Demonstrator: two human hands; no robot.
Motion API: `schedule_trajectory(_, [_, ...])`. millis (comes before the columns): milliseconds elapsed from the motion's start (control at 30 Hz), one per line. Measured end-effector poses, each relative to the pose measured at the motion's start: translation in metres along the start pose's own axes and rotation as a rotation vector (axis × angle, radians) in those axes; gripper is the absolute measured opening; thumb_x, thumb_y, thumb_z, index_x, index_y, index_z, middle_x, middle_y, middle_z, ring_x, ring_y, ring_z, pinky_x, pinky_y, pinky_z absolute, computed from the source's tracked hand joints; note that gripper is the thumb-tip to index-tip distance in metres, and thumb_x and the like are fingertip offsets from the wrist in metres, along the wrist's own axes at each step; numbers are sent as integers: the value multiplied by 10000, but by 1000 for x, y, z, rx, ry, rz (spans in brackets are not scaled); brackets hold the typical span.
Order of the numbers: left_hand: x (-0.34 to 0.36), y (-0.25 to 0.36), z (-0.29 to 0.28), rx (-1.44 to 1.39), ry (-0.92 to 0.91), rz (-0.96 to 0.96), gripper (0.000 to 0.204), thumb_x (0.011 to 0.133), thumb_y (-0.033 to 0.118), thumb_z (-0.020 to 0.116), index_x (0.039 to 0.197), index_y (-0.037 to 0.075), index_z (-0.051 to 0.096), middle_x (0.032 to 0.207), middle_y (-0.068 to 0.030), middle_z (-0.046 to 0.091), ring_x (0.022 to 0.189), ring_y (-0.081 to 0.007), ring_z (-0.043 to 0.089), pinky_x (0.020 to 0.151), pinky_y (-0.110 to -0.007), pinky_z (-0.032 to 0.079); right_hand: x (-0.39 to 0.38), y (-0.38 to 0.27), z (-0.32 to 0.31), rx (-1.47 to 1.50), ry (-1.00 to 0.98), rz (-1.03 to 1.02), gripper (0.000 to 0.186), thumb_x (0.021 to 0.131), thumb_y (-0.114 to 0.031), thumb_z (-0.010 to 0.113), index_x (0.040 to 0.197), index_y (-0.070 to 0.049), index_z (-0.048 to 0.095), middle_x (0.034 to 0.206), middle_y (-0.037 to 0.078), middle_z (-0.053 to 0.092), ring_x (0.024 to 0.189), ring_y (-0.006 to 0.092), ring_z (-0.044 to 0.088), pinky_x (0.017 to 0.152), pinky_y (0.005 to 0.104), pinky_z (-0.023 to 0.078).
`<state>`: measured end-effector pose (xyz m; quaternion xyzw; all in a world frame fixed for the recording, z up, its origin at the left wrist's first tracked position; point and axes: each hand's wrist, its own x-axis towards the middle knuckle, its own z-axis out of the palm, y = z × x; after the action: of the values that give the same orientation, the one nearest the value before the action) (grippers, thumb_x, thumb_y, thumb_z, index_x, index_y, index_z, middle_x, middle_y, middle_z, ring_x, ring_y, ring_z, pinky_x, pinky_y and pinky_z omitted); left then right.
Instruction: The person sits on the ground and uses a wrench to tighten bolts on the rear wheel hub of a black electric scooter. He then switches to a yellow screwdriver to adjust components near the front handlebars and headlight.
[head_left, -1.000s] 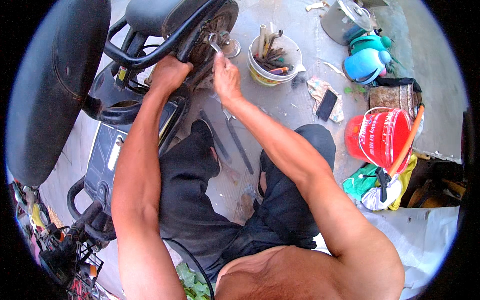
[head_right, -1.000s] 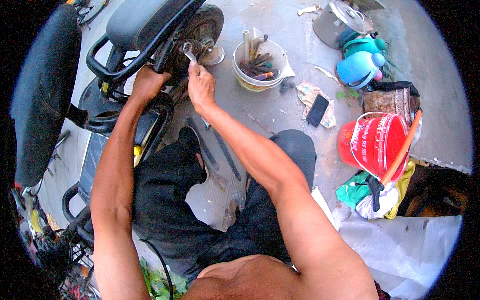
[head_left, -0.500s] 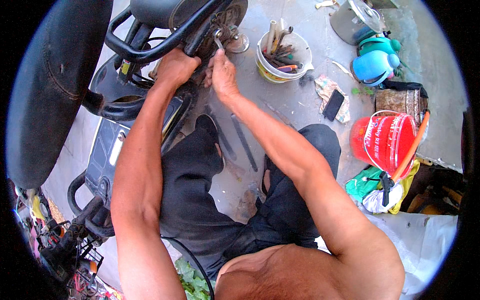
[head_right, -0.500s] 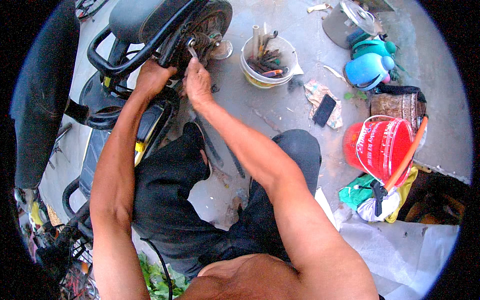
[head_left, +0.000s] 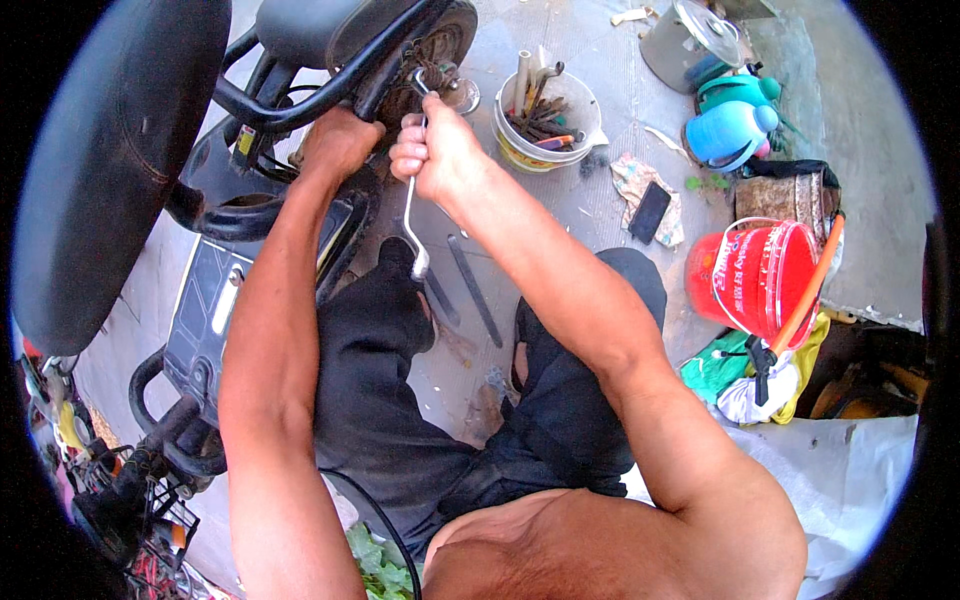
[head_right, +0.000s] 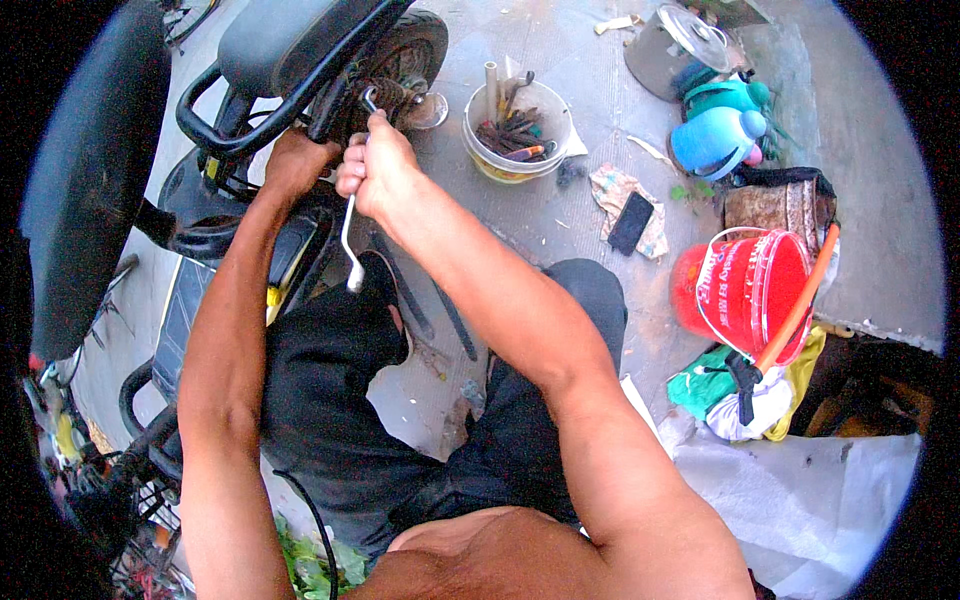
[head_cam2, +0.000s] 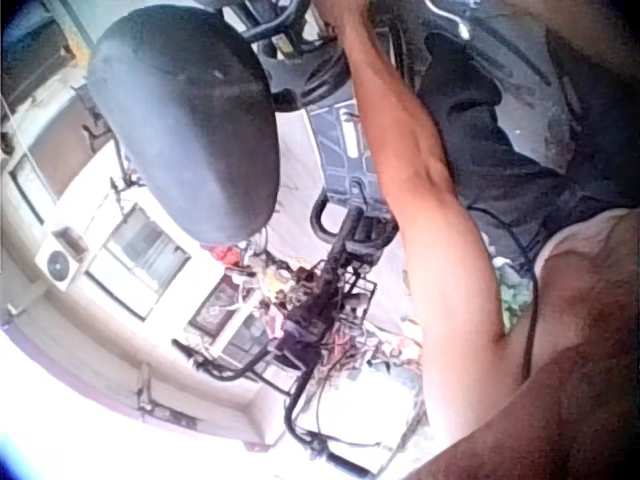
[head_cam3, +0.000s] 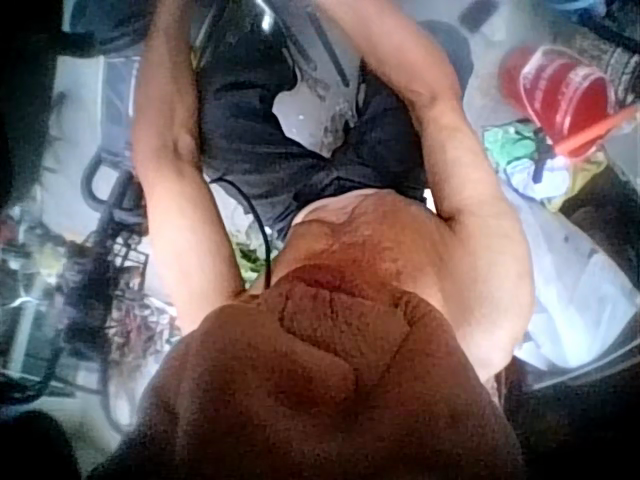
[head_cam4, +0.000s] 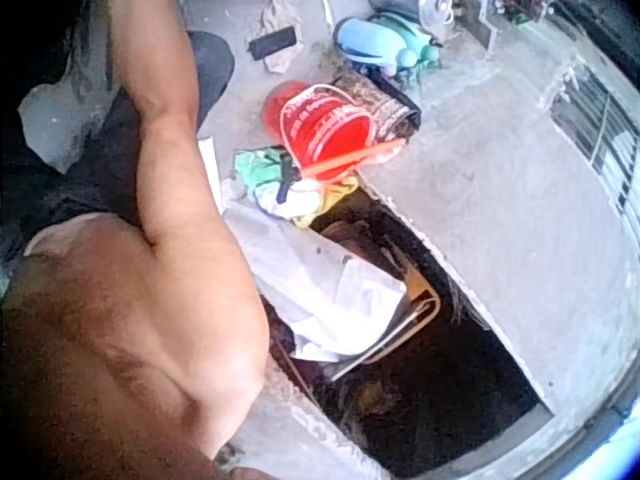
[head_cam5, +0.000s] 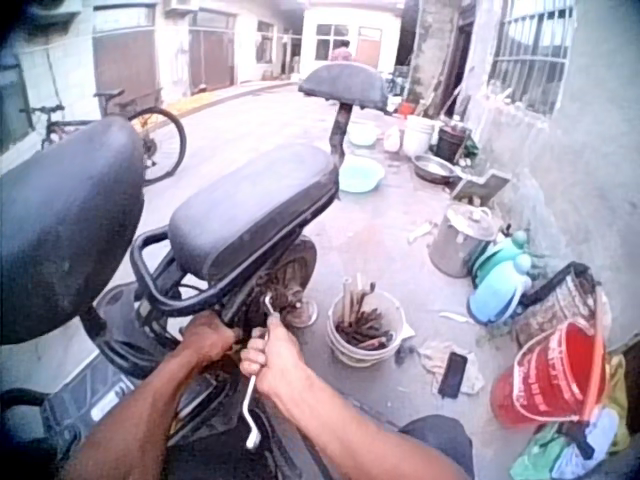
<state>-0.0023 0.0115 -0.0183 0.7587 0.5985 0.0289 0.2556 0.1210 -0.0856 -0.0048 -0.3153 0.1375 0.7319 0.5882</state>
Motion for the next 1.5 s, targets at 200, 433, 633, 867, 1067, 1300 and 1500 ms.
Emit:
schedule_trajectory(200, [-4,-2,3,-22,91,100,499,697,326,637,1040,-32,691,1066,-286,659,1061,-391,635,919,-435,483,6,21,-30,-572,193,-538,504,978,-583,419,791,-116,448,564,-43,333,429,83,298,383,261,247])
schedule_trajectory(433, [-6,4,-4,-26,-1,43,510,686,332,620,1029,-37,695,1062,-291,657,1054,-402,634,923,-433,485,61,16,-76,-1066,294,-1025,545,1001,-540,401,794,-57,546,599,30,509,518,146,511,485,315,414])
schedule_trajectory(633, [-9,6,-5,-3,45,55,526,685,333,624,1054,-35,689,1084,-289,652,1079,-412,621,937,-435,480,78,12,-82,-1296,318,-1352,596,1008,-552,335,830,-24,545,610,96,524,573,229,551,597,388,448])
schedule_trajectory(867, [-11,6,-7,-2,1,30,527,690,338,639,1075,-19,681,1086,-274,659,1071,-400,627,923,-441,486,80,23,-72,-982,144,-912,558,1025,-522,309,822,-44,513,607,64,512,500,173,516,496,347,455])
schedule_trajectory(1067, [-10,7,-5,-49,-1,42,515,696,321,643,1101,4,670,1078,-274,660,1064,-402,627,918,-445,487,39,43,-31,-451,100,-491,543,1007,-564,317,764,-94,439,580,2,400,434,132,393,381,305,366])
schedule_trajectory(1300, [-21,5,-3,-67,120,98,582,780,454,548,991,-73,678,1137,-310,624,1107,-376,619,940,-468,465,5,8,3,0,-39,-5,567,986,-596,343,598,-184,312,477,-28,245,386,150,245,365,314,208])
schedule_trajectory(1500, [2,0,12,38,91,62,610,709,433,693,1130,-6,651,1141,-282,637,1099,-411,605,943,-460,464,-6,15,-21,-409,181,-384,515,967,-595,423,734,-137,440,560,-27,362,411,104,333,364,293,290])
